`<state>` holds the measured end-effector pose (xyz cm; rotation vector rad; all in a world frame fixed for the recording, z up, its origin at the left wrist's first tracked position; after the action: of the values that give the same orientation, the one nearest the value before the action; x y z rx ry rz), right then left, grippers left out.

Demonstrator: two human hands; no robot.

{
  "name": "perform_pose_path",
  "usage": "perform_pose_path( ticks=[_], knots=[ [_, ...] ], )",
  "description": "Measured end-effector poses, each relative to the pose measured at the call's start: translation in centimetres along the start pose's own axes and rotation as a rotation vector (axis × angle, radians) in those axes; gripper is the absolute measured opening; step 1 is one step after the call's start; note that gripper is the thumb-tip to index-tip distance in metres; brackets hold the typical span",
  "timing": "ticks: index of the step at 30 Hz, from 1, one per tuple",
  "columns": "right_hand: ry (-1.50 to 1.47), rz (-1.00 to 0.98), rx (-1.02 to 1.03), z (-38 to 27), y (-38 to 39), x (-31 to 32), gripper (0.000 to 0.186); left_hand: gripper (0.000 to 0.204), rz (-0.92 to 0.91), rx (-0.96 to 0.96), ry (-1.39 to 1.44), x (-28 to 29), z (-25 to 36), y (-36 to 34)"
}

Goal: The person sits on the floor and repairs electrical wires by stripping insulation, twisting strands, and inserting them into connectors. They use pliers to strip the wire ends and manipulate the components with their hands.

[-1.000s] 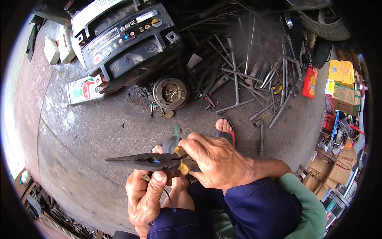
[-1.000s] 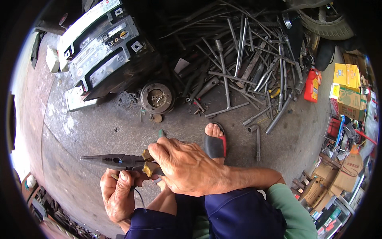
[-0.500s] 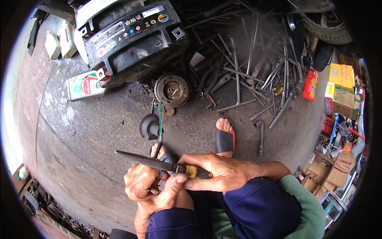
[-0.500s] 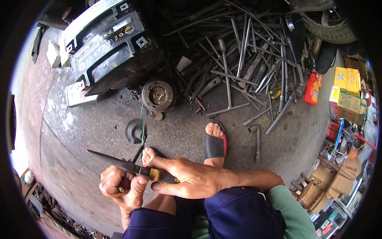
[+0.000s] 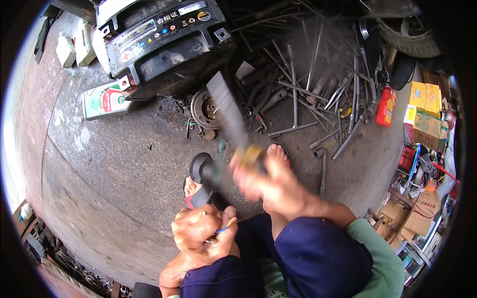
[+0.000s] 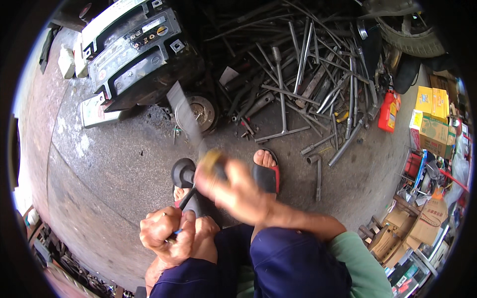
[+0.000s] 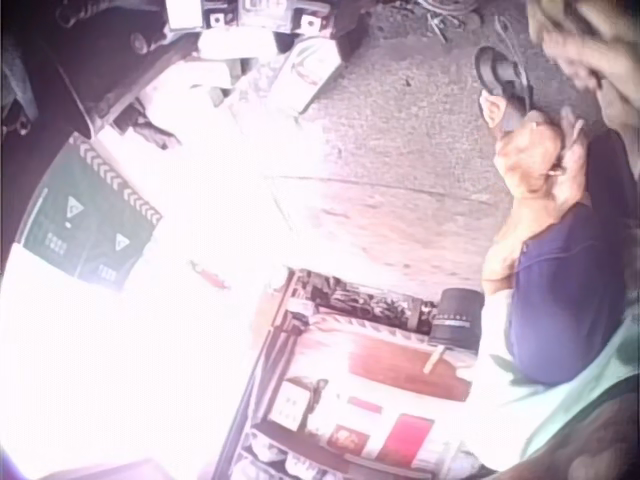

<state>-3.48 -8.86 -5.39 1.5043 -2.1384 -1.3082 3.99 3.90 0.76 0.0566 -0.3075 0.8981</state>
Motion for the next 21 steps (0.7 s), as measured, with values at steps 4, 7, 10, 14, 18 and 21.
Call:
perform_pose_path(
  ticks=[4,7,10,14,18,21],
  knots=[
    [-0.196,0.065,0.364,-3.6,1.0,3.0,0.02,0.037,0.106,0.197,0.05,1.1,-1.3,-0.3],
    [0.17,0.131,0.368,-2.4,0.7,3.7,0.034,0.036,0.129,0.351,0.256,1.4,-3.0,0.6],
    [0.67,0.267,0.265,-0.7,-0.5,5.7,0.037,0.03,0.148,0.476,0.501,0.9,-3.7,0.9],
    [1.076,0.506,0.108,2.4,-2.4,10.6,0.038,0.032,0.16,0.653,0.633,1.0,-4.0,1.1],
    [1.626,0.733,0.373,2.9,-2.1,13.4,0.044,0.029,0.134,0.631,0.616,0.2,-3.9,0.5],
    [1.247,0.632,0.792,-2.8,0.1,7.7,0.044,0.026,0.093,0.623,0.574,0.3,-4.3,0.7]
  ],
)
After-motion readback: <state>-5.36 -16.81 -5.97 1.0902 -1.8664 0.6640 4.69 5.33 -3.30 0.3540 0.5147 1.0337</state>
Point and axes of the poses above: each hand's wrist, its own y-axis away from the middle knuckle, its own x-axis out of the back of the hand, z = x × y, the point moved 7 cm from there along -y, towards the middle knuckle, and after that the axes turned 1 degree about x, right-handed, at the moved point
